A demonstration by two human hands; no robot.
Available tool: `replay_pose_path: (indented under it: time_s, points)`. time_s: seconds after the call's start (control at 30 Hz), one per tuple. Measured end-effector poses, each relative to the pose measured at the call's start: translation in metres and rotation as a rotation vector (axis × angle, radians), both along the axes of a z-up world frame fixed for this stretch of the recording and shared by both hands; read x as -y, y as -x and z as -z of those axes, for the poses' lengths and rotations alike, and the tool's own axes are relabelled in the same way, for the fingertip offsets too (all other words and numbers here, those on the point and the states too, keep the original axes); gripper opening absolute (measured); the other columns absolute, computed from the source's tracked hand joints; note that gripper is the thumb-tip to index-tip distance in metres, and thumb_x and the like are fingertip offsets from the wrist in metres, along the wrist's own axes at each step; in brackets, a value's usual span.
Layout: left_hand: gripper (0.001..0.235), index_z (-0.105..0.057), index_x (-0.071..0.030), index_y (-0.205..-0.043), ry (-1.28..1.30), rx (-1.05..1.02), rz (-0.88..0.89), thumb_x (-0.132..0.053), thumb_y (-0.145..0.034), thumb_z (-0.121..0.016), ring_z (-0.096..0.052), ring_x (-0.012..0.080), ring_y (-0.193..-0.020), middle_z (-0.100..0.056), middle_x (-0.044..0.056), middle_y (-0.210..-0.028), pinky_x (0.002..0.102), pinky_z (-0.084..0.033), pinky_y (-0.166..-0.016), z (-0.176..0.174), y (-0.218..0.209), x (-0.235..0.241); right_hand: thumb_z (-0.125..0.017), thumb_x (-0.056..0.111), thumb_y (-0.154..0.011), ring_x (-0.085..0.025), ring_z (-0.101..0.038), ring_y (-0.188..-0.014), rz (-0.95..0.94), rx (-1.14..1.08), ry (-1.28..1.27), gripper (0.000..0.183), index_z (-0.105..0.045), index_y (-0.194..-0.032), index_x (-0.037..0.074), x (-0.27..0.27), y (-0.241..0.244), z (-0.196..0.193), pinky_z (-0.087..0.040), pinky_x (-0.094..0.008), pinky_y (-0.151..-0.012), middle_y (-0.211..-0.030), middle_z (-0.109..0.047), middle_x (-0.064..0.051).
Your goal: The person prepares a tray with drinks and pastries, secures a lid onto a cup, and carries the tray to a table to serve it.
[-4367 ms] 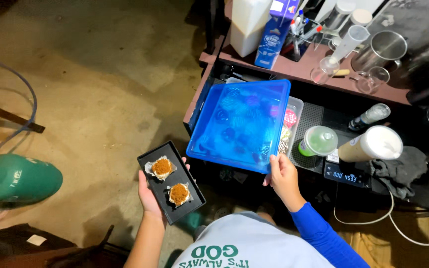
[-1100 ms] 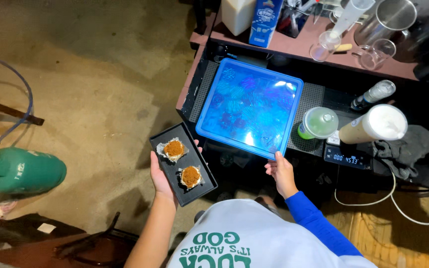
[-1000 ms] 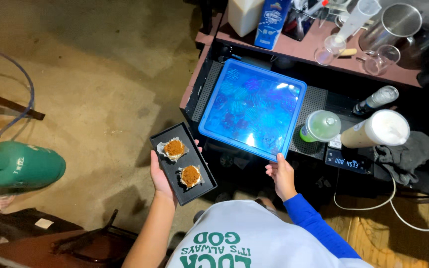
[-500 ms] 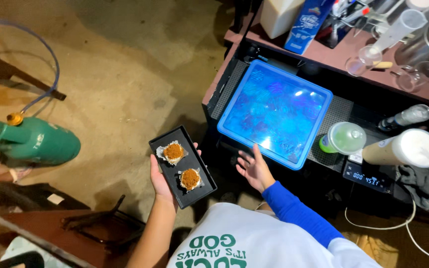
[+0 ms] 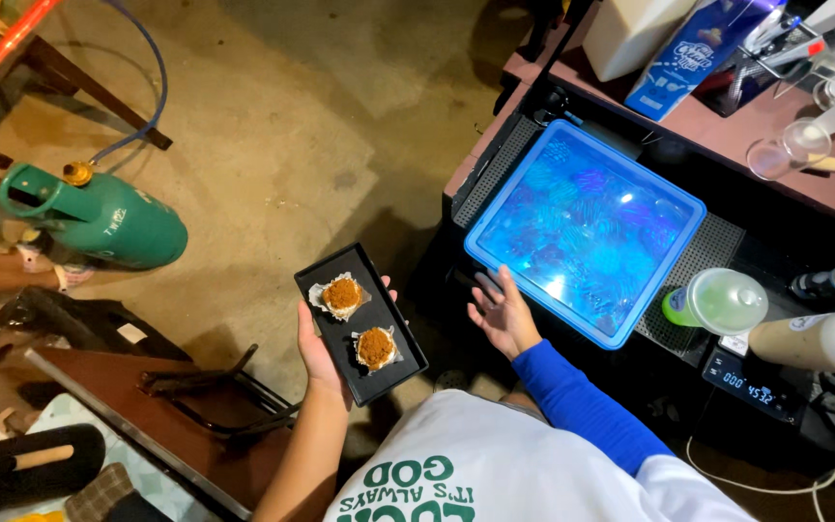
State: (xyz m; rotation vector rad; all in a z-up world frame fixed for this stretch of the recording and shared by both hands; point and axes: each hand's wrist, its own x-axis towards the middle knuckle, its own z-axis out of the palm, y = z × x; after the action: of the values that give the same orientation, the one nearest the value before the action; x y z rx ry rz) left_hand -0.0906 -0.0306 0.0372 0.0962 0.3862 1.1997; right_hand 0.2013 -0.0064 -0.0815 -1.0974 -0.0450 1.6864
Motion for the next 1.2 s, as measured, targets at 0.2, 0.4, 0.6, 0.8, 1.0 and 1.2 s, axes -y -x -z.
replay_pose_path:
  time_s: [0.2,0.4,0.6,0.8,1.0,1.2]
  points:
    - [0.094,-0.039,-0.008,-0.156,0.031,0.018,0.004,-0.077,-0.094,-0.026,-0.051,0.0403,-0.132,-0.047,0.023,-0.153,0.062,-0.044,-0.105,-0.006,-0.005,0.001,-0.073,0.051,-0.083,-0.015,-0.057,-0.106,-0.043,-0.021,0.054,0.06,-0.051,-0.134,0.029,-0.05,0.044,0.016,-0.05,-0.038,-0.087,-0.143,-0.056,0.0]
    - [0.094,-0.041,-0.002,-0.154,0.066,-0.038,-0.002,-0.075,-0.097,-0.026,-0.054,0.0418,-0.13,-0.051,0.026,-0.149,0.054,-0.046,-0.105,-0.014,-0.013,-0.007,-0.074,0.051,-0.086,-0.012,-0.056,-0.097,0.056,0.004,0.056,0.053,-0.057,-0.129,0.025,-0.06,0.054,0.028,-0.048,-0.035,-0.079,-0.135,-0.061,0.004]
    - [0.094,-0.042,-0.002,-0.153,0.066,0.0,0.004,-0.075,-0.096,-0.026,-0.055,0.0422,-0.128,-0.051,0.026,-0.149,0.053,-0.047,-0.104,-0.018,-0.029,-0.019,-0.067,0.05,-0.085,-0.012,-0.059,-0.095,0.029,-0.048,0.103,0.04,-0.058,-0.117,0.028,-0.067,0.055,0.0,-0.05,-0.037,-0.081,-0.124,-0.065,0.008]
    - [0.094,-0.041,-0.003,-0.154,0.04,0.004,-0.024,-0.076,-0.095,-0.027,-0.052,0.0415,-0.132,-0.048,0.026,-0.151,0.055,-0.046,-0.104,-0.015,-0.036,-0.031,-0.074,0.039,-0.091,-0.014,-0.068,-0.084,-0.585,0.31,-0.101,0.031,-0.067,-0.108,0.013,-0.035,0.011,-0.048,-0.056,-0.036,-0.079,-0.1,-0.072,-0.004]
    - [0.095,-0.04,-0.006,-0.154,0.0,0.058,0.016,-0.078,-0.093,-0.029,-0.051,0.0408,-0.132,-0.047,0.023,-0.153,0.062,-0.045,-0.103,-0.011,-0.046,-0.047,-0.076,0.039,-0.09,-0.035,-0.062,-0.119,-0.326,1.843,-0.755,0.046,-0.069,-0.122,0.006,-0.13,-0.077,-0.103,-0.05,-0.05,-0.103,-0.125,-0.07,-0.013]
    - [0.093,-0.039,-0.004,-0.156,0.01,0.074,0.035,-0.075,-0.097,-0.029,-0.051,0.0421,-0.134,-0.046,0.026,-0.153,0.058,-0.046,-0.104,-0.008,-0.064,-0.062,-0.061,0.079,-0.082,-0.041,-0.021,-0.152,-0.629,2.18,-0.514,0.117,-0.029,-0.154,-0.008,-0.176,-0.079,-0.086,-0.003,-0.074,-0.112,-0.163,-0.027,-0.026]
